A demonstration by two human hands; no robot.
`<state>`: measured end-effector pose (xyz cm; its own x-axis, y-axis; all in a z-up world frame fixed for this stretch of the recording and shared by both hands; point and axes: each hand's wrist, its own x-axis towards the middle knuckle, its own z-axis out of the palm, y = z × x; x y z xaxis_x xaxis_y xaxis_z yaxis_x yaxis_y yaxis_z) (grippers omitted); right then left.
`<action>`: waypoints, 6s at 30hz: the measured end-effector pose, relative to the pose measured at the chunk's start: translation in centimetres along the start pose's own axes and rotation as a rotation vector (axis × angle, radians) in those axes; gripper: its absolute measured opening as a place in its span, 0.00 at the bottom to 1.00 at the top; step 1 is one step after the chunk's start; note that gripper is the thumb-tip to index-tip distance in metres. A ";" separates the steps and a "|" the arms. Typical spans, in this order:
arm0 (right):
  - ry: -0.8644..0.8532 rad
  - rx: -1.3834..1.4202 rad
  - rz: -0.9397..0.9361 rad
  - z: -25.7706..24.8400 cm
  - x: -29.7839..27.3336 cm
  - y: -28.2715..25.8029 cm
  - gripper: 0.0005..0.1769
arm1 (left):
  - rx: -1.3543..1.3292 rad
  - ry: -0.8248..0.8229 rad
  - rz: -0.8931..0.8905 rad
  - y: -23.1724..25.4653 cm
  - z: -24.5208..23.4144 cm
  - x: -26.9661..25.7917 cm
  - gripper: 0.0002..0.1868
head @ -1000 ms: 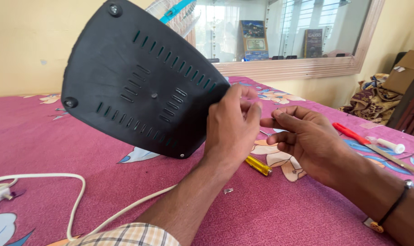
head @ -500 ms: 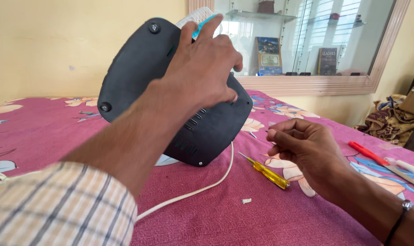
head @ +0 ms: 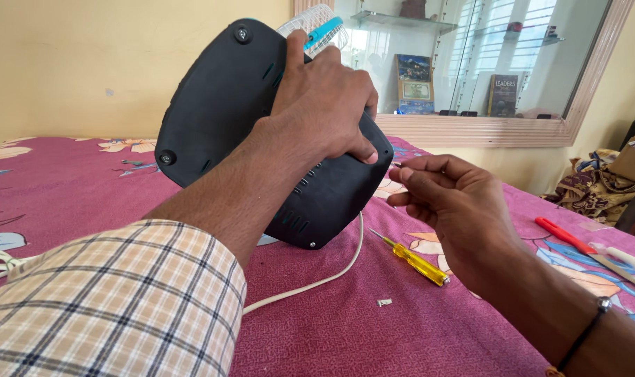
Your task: The person uses a yellow screwdriver to remove screws from the base of a small electric fan. They unscrew multiple fasteners, place them on the bed, and reposition the fan to access different screws, continuing the disassembly process.
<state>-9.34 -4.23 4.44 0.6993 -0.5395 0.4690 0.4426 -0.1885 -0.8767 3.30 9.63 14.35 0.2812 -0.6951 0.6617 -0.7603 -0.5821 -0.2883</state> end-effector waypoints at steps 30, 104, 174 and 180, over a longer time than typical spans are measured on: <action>0.229 -0.626 -0.302 4.0 0.5 -1.4 0.06 | 0.006 0.098 0.019 -0.3 1.3 0.3 0.33; 0.171 -0.720 0.203 -3.4 -2.3 1.4 0.18 | -0.024 0.213 0.004 0.2 1.1 -1.1 0.33; 0.209 -0.890 -0.331 0.1 -4.7 -1.2 0.15 | 0.032 -0.061 -0.084 0.2 -0.6 0.5 0.40; 0.246 -0.887 -0.268 0.5 -4.8 -1.5 0.14 | 0.031 -0.057 -0.076 0.2 -0.5 0.5 0.41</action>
<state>-13.04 -0.98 3.58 0.4542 -0.5267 0.7186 -0.0862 -0.8287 -0.5530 2.98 9.36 15.00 0.3710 -0.6707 0.6423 -0.7174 -0.6462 -0.2604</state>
